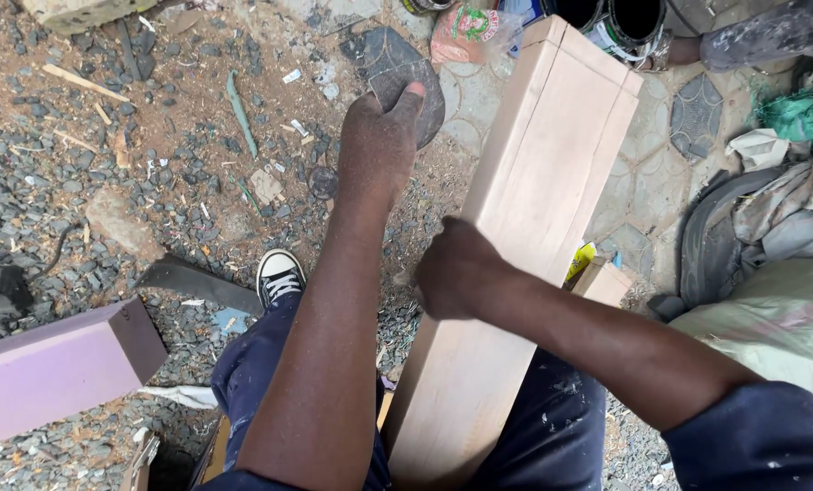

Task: Sand the surface and edges of a wooden board using sandpaper to smooth it.

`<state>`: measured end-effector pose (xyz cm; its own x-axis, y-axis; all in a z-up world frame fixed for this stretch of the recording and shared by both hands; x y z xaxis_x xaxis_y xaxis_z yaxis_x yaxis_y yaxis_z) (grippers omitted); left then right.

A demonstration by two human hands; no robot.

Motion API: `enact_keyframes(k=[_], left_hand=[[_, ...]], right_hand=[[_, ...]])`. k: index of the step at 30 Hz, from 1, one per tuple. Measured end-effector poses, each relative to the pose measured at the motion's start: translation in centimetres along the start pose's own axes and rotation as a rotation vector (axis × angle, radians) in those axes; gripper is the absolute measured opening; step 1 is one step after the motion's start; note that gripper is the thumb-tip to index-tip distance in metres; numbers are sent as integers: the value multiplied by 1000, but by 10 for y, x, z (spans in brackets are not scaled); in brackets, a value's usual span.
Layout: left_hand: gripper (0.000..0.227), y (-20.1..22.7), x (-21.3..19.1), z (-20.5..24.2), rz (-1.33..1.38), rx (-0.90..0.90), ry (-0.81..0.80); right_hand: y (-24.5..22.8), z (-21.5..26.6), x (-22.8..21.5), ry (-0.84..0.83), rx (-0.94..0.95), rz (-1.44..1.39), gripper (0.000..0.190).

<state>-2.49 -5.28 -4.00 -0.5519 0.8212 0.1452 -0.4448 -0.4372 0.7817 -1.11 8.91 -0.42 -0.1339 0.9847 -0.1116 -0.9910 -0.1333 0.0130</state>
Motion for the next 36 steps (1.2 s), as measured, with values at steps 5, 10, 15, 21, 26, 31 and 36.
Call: enact_keyframes(k=[5, 10, 15, 21, 26, 31, 36], left_hand=[[47, -7, -4, 1, 35, 33, 20], [55, -8, 0, 4, 56, 60, 3], [53, -10, 2, 7, 60, 67, 73], [52, -14, 9, -2, 53, 60, 65], [49, -15, 13, -5, 32, 26, 11], [50, -18, 14, -11, 37, 41, 24], [44, -14, 8, -5, 29, 107, 61]], right_hand=[[12, 13, 14, 774, -179, 32, 39], [95, 18, 19, 1022, -65, -96, 77], [156, 44, 29, 1172, 420, -720, 82], [80, 29, 72, 1249, 567, -618, 73], [-25, 18, 97, 1136, 357, -409, 83], [-7, 11, 88, 1140, 320, -403, 93], [97, 20, 61, 1237, 554, -581, 87]])
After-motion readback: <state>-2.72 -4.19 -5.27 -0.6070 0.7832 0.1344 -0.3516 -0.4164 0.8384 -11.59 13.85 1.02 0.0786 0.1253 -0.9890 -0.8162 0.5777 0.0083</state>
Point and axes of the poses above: each hand's wrist, its own z-axis away from the middle knuckle, its own x-axis out of the palm, y = z × x, the point moved 6 cm from there along -z, towards the middle knuckle, and after that the axes turned 14 degrees about -y, right-handed, at the moved point
